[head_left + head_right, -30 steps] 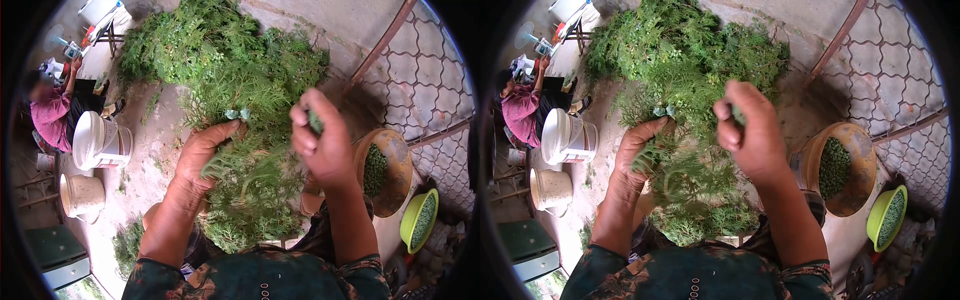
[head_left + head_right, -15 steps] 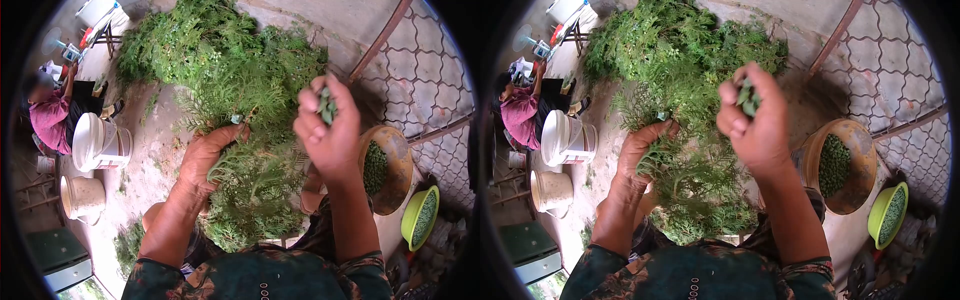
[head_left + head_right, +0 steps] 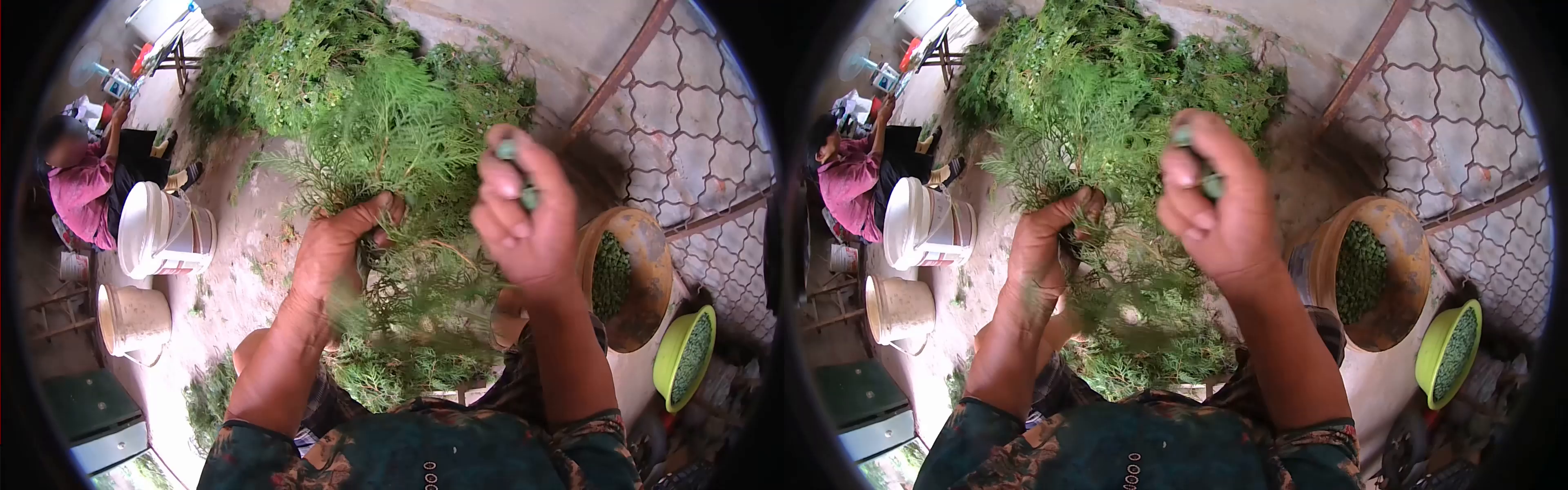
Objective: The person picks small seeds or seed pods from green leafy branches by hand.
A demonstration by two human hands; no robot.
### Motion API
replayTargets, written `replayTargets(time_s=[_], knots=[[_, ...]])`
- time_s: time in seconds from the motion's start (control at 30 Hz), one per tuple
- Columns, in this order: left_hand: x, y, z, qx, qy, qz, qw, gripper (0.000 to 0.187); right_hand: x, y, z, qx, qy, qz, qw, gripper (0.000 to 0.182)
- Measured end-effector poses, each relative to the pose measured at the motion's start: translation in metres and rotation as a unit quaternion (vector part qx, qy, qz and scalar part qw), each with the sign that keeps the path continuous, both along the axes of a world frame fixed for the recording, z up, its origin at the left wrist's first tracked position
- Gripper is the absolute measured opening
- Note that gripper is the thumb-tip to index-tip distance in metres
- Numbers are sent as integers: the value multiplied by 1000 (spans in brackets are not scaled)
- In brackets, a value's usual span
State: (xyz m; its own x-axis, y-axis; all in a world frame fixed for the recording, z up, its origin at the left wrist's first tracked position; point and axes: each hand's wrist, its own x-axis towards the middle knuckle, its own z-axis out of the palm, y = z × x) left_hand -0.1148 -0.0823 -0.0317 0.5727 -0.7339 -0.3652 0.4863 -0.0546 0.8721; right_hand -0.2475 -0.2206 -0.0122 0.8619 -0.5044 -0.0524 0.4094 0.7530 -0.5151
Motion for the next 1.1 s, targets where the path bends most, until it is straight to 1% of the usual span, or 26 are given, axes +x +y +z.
replayTargets(time_s=[0.03, 0.1, 0.17, 0.2, 0.23, 0.3, 0.33, 0.37, 0.43, 0.47, 0.5, 0.57, 0.6, 0.63, 0.67, 0.7, 0.73, 0.77, 0.8, 0.83, 0.87, 0.9, 0.97, 1.03, 1.07, 1.1], knots=[[0, 1, 3, -1, -1, 4, 1000, 19, 0, -6, 0, -1, -41, 22, 999, 18], [1, 1, 11, -8, 155, 25, 987, 18, -1, 9, -2, -43, 55, -28, 997, 18], [7, 5, 8, -1, 148, 8, 989, 19, 4, 16, 0, -136, 179, 9, 974, 17], [8, 6, 6, -25, 152, -11, 988, 20, 3, 13, -7, -179, 170, 28, 969, 18], [9, 8, 5, -49, 157, -30, 986, 20, 5, 16, -13, -178, 170, 30, 969, 18], [5, 7, 8, -34, 127, -16, 991, 21, 11, 22, -20, -377, 183, -49, 907, 24], [3, 5, 9, -19, 97, -4, 995, 21, 11, 23, -21, -358, 174, -10, 917, 32], [2, 5, 9, -18, 97, -5, 995, 21, 14, 25, -26, -357, 175, -11, 918, 32], [0, 5, 7, 0, 84, -12, 996, 19, 23, 29, -32, -544, 153, -115, 817, 24], [15, 9, 0, -47, 169, -79, 981, 17, 16, 30, -27, -557, 236, -86, 792, 17], [26, 13, -4, -47, 170, -78, 981, 17, 15, 22, -31, -646, 230, -164, 709, 14], [46, 19, -6, -184, 245, 70, 949, 15, 10, 2, -31, -636, 283, -240, 677, 11], [60, 21, -8, -187, 238, 78, 950, 15, 7, -7, -21, -542, 341, -233, 732, 11], [73, 22, -10, -207, 217, 106, 948, 16, -7, -17, -4, -324, 263, -150, 896, 17], [82, 26, -9, -226, 197, 134, 944, 20, -15, -25, 5, -185, 186, -154, 953, 17], [81, 27, -7, -230, 192, 143, 943, 20, -25, -34, 5, -111, 120, -140, 976, 18], [75, 25, -6, -206, 179, 163, 948, 22, -35, -43, 3, -94, 82, -111, 986, 19], [72, 22, -5, -184, 168, 181, 951, 25, -46, -49, 5, -98, 81, -108, 986, 19], [83, 24, -17, -215, 187, 153, 946, 26, -59, -51, 8, -97, 86, -142, 981, 17], [85, 26, -20, -219, 186, 155, 945, 26, -70, -52, 13, -97, 90, -176, 975, 16], [87, 28, -21, -220, 186, 167, 943, 26, -83, -51, 24, -143, 119, -231, 955, 17], [89, 30, -22, -218, 187, 179, 941, 27, -97, -50, 39, -185, 149, -285, 928, 17], [94, 31, -25, -231, 222, 194, 927, 27, -131, -54, 52, -288, 204, -411, 841, 19], [91, 33, -19, -255, 189, 164, 934, 26, -168, -53, 48, -389, 329, -505, 697, 22], [101, 39, -28, -284, 262, 162, 908, 24, -208, -77, 16, -484, 449, -545, 517, 26], [100, 39, -24, -285, 261, 162, 908, 24, -248, -105, -33, -550, 544, -553, 309, 29]])
